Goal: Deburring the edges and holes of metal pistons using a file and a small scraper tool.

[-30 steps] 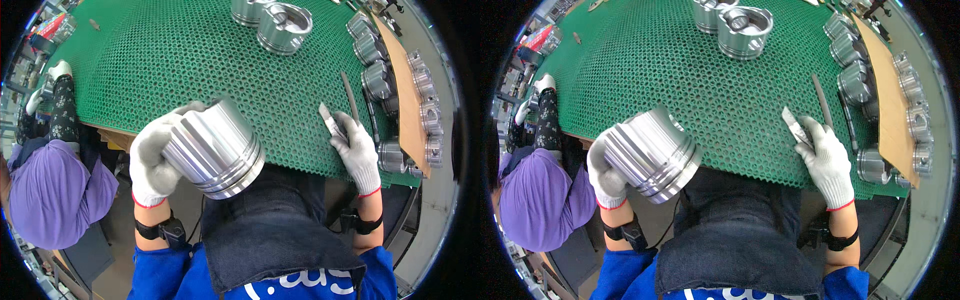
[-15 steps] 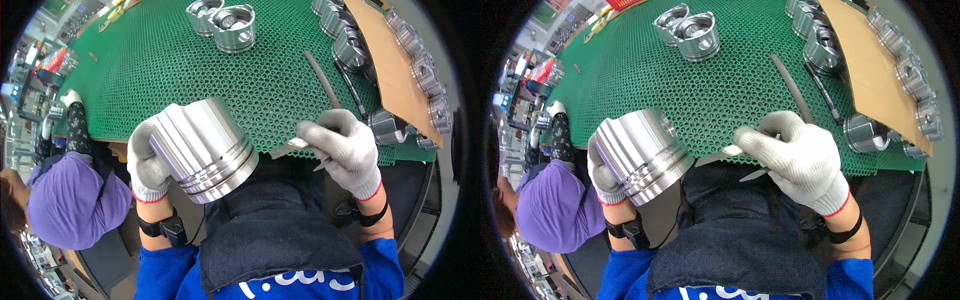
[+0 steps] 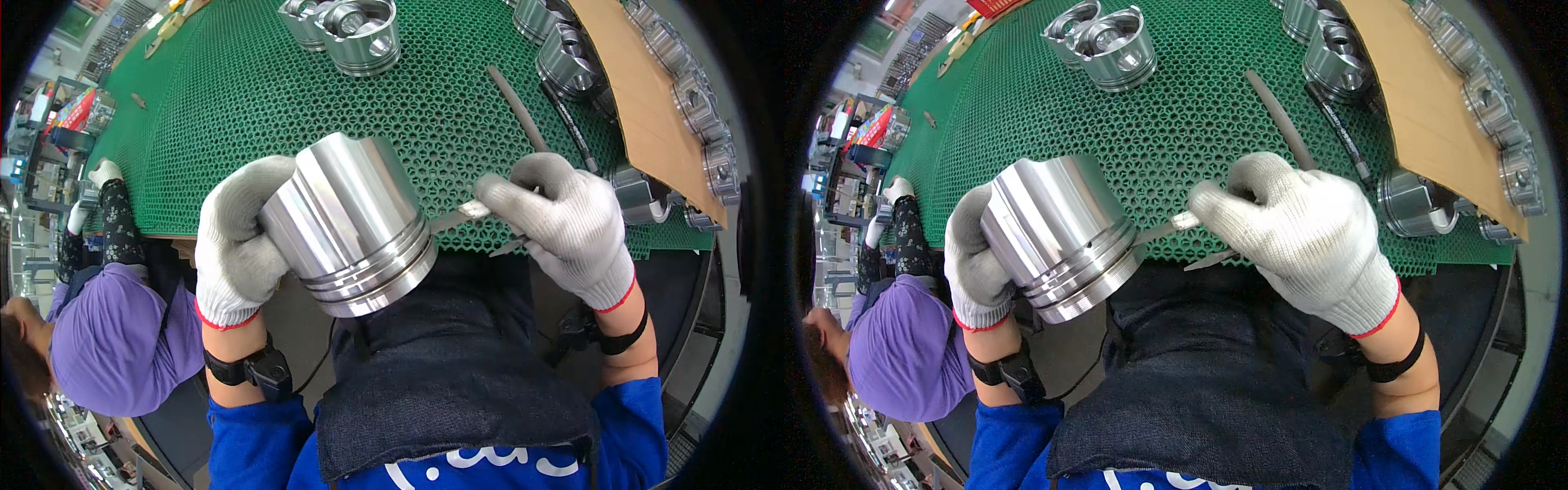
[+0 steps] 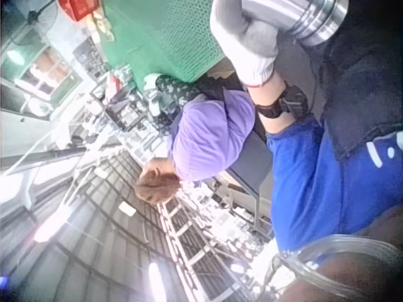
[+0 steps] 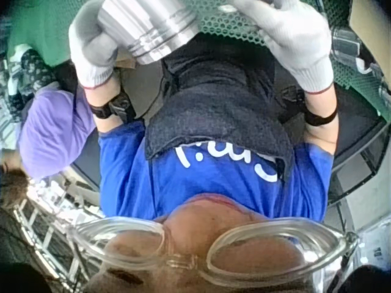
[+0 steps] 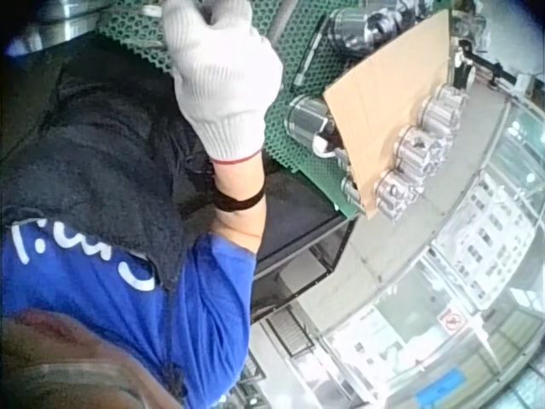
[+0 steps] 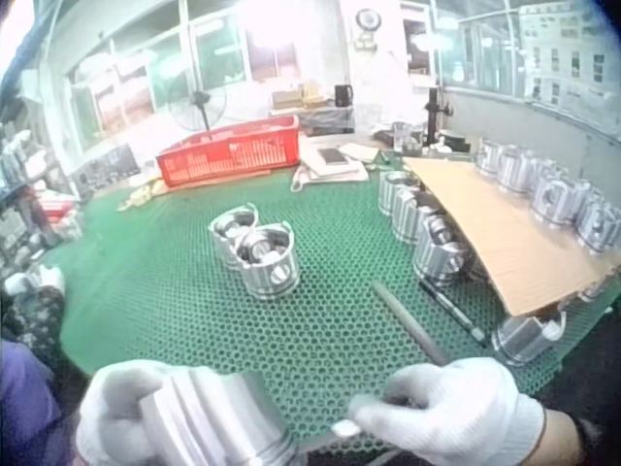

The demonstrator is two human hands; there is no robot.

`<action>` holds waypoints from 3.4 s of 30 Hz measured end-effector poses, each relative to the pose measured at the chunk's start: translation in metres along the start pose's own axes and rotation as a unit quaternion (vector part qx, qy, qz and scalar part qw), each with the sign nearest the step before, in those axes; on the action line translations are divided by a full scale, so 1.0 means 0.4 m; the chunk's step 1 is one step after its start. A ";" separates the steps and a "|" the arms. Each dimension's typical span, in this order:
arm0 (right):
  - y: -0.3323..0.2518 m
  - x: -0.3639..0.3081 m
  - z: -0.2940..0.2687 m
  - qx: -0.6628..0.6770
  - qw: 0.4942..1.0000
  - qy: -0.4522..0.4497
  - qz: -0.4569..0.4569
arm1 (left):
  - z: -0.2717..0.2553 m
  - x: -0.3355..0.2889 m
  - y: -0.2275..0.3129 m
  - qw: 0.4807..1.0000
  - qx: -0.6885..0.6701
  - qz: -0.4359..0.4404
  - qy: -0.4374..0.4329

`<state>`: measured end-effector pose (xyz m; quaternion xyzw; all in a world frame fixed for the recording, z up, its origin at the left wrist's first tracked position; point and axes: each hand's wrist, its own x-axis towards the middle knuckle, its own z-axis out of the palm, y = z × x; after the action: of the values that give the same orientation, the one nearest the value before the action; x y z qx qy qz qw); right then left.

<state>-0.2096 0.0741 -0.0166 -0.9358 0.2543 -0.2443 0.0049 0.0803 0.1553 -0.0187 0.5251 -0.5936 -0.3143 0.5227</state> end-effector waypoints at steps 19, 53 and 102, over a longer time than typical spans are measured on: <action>-0.006 0.065 0.038 0.156 0.987 0.017 -0.031 | 0.048 0.038 -0.003 0.994 0.071 -0.073 0.050; 0.068 -0.030 0.136 0.042 0.983 -0.038 0.173 | 0.070 -0.136 -0.015 0.698 -0.708 0.077 0.072; 0.002 0.026 0.120 0.268 0.928 0.221 0.133 | 0.097 -0.213 -0.284 0.669 -0.702 -0.149 0.194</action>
<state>-0.1803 0.0628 -0.0543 -0.7798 0.2960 -0.5009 0.2312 0.0686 0.2012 -0.1580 0.1337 0.0031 -0.6028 0.7866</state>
